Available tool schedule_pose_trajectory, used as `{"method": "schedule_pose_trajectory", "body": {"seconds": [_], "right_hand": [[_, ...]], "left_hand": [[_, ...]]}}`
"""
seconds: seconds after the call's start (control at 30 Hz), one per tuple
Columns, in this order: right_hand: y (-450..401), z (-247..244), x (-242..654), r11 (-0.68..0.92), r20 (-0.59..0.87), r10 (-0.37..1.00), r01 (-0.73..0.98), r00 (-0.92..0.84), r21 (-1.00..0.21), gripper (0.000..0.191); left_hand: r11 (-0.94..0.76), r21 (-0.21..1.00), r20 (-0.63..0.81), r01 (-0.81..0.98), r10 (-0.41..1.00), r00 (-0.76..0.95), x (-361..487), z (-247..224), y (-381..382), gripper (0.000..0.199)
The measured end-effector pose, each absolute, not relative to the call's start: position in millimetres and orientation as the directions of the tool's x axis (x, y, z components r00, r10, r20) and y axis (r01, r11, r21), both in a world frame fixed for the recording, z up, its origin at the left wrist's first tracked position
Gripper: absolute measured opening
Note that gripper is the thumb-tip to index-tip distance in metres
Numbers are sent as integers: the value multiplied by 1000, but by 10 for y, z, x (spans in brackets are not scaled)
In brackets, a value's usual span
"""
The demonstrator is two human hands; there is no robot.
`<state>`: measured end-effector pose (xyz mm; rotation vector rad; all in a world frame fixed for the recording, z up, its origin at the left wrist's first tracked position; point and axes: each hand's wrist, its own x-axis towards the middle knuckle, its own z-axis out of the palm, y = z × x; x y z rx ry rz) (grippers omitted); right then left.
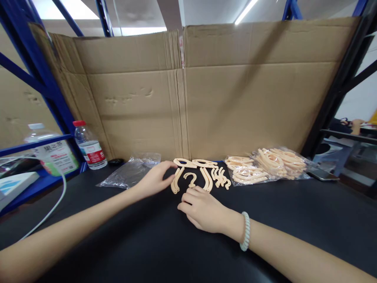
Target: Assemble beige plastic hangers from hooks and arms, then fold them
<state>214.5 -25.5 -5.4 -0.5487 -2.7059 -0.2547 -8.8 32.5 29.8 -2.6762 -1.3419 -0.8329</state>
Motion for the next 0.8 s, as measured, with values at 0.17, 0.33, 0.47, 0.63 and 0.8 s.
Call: {"method": "schedule_pose_trajectory", "body": {"seconds": [0.17, 0.33, 0.47, 0.63, 0.8], "right_hand": [[-251, -34, 2160, 908, 385, 363, 416, -849, 60, 26], [-247, -25, 2172, 910, 386, 365, 413, -847, 46, 26], [-240, -30, 2183, 911, 383, 362, 410, -850, 48, 26], [-239, -25, 2183, 913, 374, 360, 406, -855, 49, 25], [-237, -15, 2188, 916, 368, 353, 398, -860, 53, 24]], "left_hand": [[-550, 146, 271, 822, 821, 502, -68, 561, 1037, 26], [-545, 5, 107, 838, 834, 542, 2, 586, 1327, 30], [-548, -104, 21, 830, 833, 553, 68, 518, 1388, 31], [-579, -195, -58, 791, 812, 580, 106, 443, 1436, 29], [-600, -246, -46, 762, 792, 609, 82, 398, 1463, 30]]}}
